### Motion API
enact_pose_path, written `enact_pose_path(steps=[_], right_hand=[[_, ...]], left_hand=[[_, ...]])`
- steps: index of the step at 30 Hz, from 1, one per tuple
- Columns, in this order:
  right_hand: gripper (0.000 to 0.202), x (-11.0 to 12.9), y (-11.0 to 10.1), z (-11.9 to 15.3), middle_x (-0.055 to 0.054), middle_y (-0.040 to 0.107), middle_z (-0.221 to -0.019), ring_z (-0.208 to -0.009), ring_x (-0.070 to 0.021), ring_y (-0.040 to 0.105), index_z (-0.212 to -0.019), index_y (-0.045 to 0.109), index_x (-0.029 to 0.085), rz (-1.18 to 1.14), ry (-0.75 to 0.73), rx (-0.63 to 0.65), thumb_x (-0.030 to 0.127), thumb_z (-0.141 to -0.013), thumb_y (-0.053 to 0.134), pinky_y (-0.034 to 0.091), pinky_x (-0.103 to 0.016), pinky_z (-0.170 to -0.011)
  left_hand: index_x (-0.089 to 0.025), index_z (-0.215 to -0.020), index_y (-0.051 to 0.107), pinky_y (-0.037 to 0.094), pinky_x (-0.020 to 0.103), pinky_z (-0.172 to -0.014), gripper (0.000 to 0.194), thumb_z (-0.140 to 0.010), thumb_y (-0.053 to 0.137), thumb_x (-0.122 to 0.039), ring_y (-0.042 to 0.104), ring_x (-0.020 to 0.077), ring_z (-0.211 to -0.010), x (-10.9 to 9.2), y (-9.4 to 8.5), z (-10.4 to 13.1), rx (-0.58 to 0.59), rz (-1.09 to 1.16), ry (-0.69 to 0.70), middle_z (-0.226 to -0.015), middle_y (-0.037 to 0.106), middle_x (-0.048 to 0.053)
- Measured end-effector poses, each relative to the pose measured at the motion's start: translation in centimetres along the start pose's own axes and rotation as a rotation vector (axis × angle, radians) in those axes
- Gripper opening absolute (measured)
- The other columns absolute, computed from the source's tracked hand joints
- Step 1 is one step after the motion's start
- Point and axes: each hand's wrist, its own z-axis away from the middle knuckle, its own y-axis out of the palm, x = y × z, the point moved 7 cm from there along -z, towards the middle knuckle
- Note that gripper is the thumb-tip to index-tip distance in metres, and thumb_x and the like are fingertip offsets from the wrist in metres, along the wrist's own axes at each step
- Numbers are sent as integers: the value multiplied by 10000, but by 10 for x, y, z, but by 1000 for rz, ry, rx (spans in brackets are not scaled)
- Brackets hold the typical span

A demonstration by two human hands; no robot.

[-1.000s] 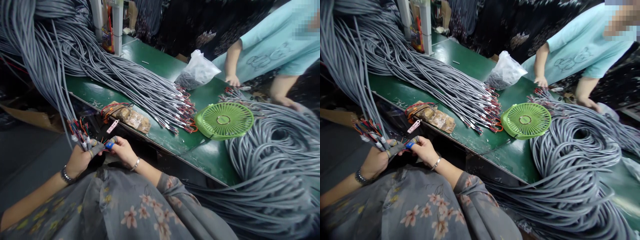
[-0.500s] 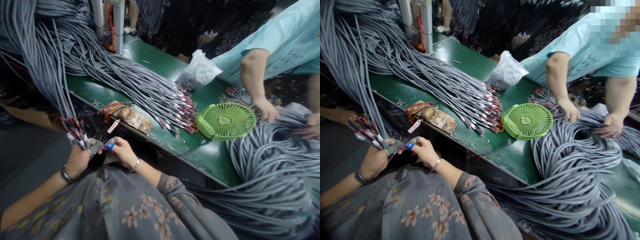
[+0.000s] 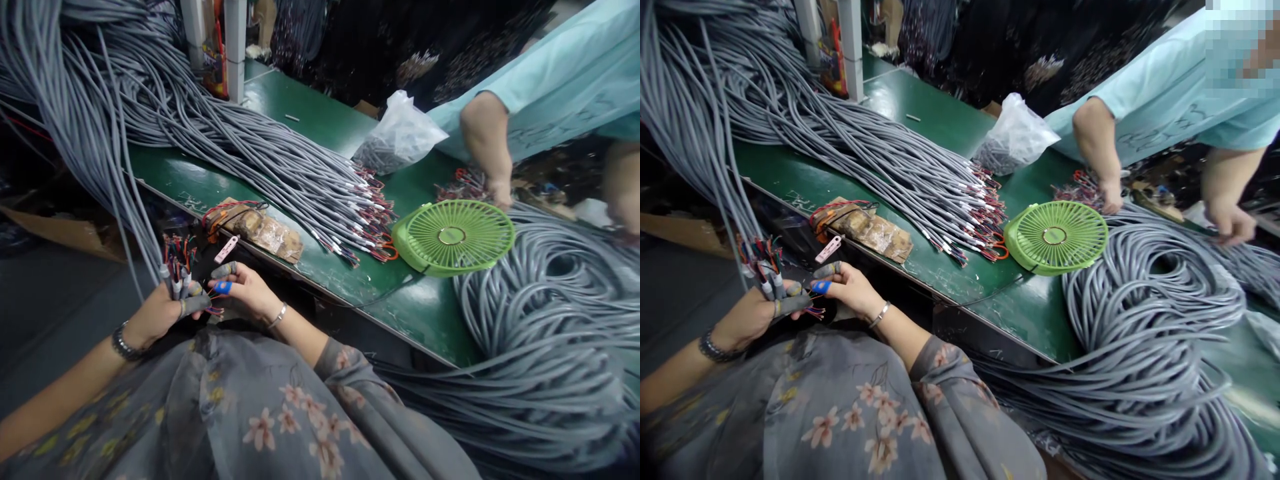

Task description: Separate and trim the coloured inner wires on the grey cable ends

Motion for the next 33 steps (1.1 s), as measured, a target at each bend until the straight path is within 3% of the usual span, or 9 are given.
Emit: enact_pose_path(steps=[6, 10, 16, 20, 28, 33], right_hand=[[557, -3, 7, -6, 65, 737, -783, -753, -131, 700, -925, 692, 230, 28, -19, 77, 302, -563, 1109, 609, -277, -810], [501, -5, 10, -7, 64, 713, -792, -758, -140, 683, -932, 676, 237, 78, -28, 73, 299, -624, 1066, 606, -291, -799], [328, -3, 12, -9, 68, 690, -762, -741, -140, 651, -879, 648, 244, 116, -60, 76, 189, -677, 901, 596, -282, -761], [278, -3, 13, -10, 70, 663, -753, -748, -143, 643, -868, 644, 244, 139, -58, 64, 135, -693, 830, 581, -278, -764], [414, -1, 10, -10, 58, 699, -784, -766, -140, 671, -893, 667, 233, 73, -14, 64, 223, -651, 1003, 586, -277, -791], [391, -3, 3, -8, 49, 710, -803, -771, -140, 680, -930, 668, 225, 57, 42, 113, 185, -674, 961, 583, -271, -789]], left_hand=[[-265, -448, 672, 469, 321, -580, 430, -667, 878, -572, 525, 202, -510, -2, 1, -1, 47, -45, -6, -461, 635, 19], [-262, -432, 676, 476, 323, -575, 385, -638, 872, -521, 519, 201, -502, -6, 3, 0, 55, -25, -27, -444, 633, 18], [-270, -437, 656, 445, 287, -556, 309, -560, 897, -418, 488, 182, -518, 6, 4, -1, 40, 45, -112, -440, 620, 17], [-265, -442, 638, 470, 290, -563, 336, -606, 885, -423, 508, 181, -511, 8, 6, -3, 75, 19, -75, -448, 597, 13], [-273, -425, 658, 459, 310, -541, 333, -601, 882, -446, 493, 191, -482, -1, 4, -2, 46, 3, -54, -426, 606, 20], [-272, -443, 656, 451, 322, -567, 375, -651, 878, -492, 488, 194, -500, 1, 4, -3, 80, -12, -43, -447, 609, 22]])
